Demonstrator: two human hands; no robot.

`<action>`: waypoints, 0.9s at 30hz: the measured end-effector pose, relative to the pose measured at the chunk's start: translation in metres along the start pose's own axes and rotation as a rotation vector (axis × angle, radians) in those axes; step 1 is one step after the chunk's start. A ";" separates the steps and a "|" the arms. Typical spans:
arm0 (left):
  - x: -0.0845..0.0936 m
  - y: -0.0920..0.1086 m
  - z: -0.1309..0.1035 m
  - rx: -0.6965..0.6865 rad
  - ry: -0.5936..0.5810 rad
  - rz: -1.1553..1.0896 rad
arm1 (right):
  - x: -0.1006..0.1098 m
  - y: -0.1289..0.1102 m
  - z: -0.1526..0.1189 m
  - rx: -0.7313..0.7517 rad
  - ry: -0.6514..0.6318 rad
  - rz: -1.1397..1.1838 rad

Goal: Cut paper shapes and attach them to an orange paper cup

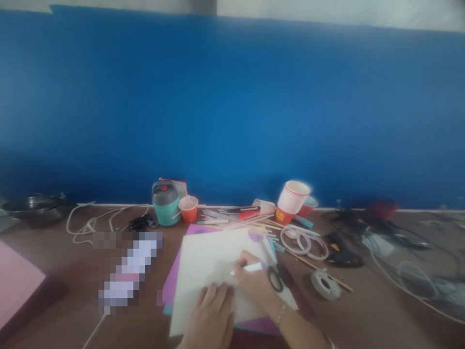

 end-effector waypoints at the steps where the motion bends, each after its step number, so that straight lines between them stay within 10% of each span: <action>1: 0.000 0.000 0.000 -0.002 0.005 0.005 | 0.000 0.000 0.000 0.000 -0.002 -0.003; 27: -0.002 0.001 -0.001 0.005 0.021 0.015 | -0.004 0.005 0.001 -0.047 -0.054 0.001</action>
Point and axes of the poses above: each hand's wrist, its own z-axis towards the middle knuckle, its own x-axis out of the back of the hand, y = z × x, the point moved 1 cm from there along z, towards the middle knuckle, and after that the axes turned 7 degrees about -z, right-handed, at the moved point
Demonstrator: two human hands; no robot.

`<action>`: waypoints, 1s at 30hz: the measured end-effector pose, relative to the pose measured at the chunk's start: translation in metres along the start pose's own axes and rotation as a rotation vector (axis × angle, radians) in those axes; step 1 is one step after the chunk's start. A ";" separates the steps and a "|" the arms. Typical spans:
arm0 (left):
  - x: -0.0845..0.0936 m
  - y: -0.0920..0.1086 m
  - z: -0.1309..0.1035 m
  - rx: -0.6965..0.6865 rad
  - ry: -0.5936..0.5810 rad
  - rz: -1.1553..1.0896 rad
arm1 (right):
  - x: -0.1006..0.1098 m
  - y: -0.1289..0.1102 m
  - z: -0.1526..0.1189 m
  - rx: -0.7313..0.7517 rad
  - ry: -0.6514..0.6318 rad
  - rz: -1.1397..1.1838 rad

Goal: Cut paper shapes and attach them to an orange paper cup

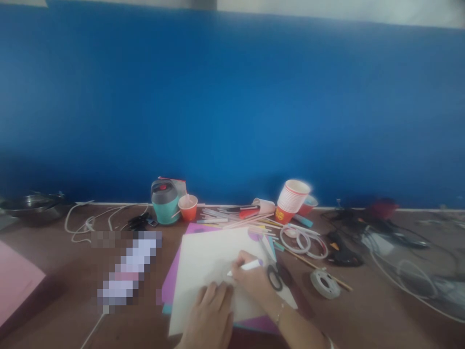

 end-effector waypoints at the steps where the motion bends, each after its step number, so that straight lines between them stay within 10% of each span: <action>1: 0.000 0.000 0.000 0.000 -0.003 0.001 | 0.000 0.000 0.000 -0.005 -0.002 0.012; 12: 0.001 0.000 0.001 -0.010 0.017 0.010 | 0.021 -0.009 0.003 -0.016 0.181 0.179; 30: 0.001 -0.003 -0.001 -0.080 0.136 0.053 | 0.022 -0.022 -0.007 -0.055 0.063 -0.099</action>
Point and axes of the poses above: each hand's wrist, its own z-axis towards the middle knuckle, its own x-axis out of the back of the hand, y = z × x, the point moved 1 cm from there along z, towards the middle knuckle, and after that the axes turned 7 degrees about -z, right-handed, at the moved point
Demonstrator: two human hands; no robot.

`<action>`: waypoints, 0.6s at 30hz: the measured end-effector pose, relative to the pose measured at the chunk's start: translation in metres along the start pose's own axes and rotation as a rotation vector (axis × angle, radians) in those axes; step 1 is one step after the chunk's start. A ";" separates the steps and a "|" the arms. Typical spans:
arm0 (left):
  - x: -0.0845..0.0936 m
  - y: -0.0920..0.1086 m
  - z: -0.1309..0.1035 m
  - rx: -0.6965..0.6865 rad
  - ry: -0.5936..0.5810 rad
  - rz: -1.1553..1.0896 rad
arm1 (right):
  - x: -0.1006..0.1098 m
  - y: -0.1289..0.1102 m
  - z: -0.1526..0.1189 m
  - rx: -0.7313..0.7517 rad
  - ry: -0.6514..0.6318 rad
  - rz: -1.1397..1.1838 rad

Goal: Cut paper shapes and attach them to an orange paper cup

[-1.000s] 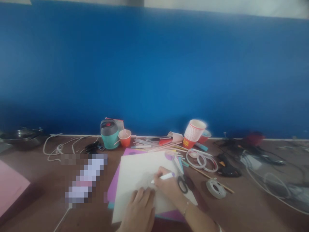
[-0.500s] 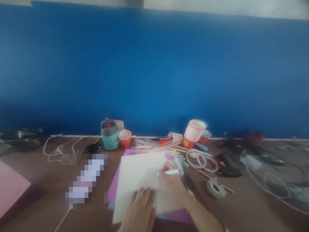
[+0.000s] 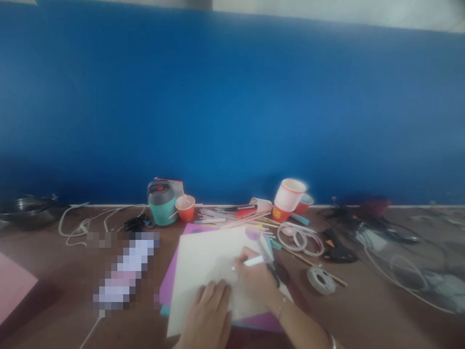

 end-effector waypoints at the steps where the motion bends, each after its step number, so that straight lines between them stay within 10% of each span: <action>1: 0.000 0.000 0.000 0.000 -0.002 0.000 | 0.000 -0.001 0.000 -0.005 -0.006 -0.010; 18: 0.001 0.001 0.002 0.037 -0.065 -0.034 | 0.000 -0.001 0.002 0.011 -0.002 -0.036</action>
Point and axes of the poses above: each hand's wrist, its own z-axis towards the middle knuckle, its own x-axis out of the back of the hand, y = z × x, the point moved 1 cm from there along z, towards the middle knuckle, and after that the axes turned 7 degrees about -z, right-handed, at the moved point
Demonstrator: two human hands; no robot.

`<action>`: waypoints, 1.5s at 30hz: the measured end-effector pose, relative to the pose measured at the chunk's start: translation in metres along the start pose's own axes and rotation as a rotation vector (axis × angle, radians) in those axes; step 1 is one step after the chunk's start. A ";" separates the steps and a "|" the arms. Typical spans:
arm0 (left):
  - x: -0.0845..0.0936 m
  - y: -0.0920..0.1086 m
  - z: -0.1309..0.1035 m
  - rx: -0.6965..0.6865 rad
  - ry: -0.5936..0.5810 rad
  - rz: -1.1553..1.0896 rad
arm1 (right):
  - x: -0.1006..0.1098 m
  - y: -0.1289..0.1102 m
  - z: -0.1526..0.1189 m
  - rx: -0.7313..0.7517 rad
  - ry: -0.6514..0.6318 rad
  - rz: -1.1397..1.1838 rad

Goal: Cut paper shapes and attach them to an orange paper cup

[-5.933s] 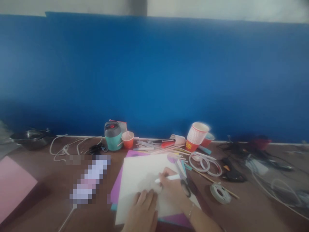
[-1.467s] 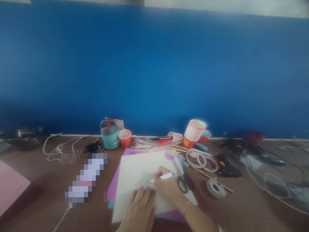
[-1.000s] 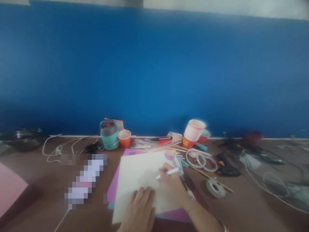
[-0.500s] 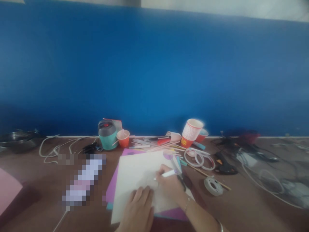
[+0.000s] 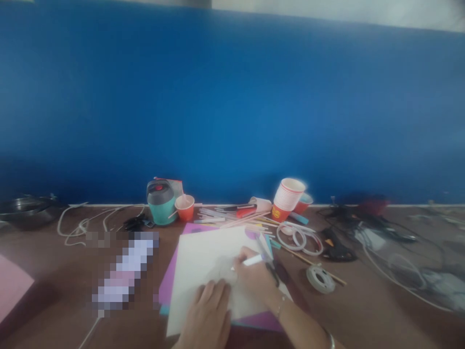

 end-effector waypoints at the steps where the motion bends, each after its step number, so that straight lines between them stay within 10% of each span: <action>1: 0.000 0.000 0.000 -0.004 0.001 0.001 | 0.001 -0.001 0.000 -0.006 0.002 -0.006; 45: -0.001 0.000 -0.002 -0.012 0.039 0.026 | -0.004 0.002 -0.001 0.043 0.147 -0.050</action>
Point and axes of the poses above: each hand's wrist, its own z-axis towards the middle knuckle, its own x-axis out of the back of the hand, y = z × x, the point moved 1 cm from there along z, towards the middle knuckle, and after that the axes turned 7 degrees about -z, right-handed, at the moved point
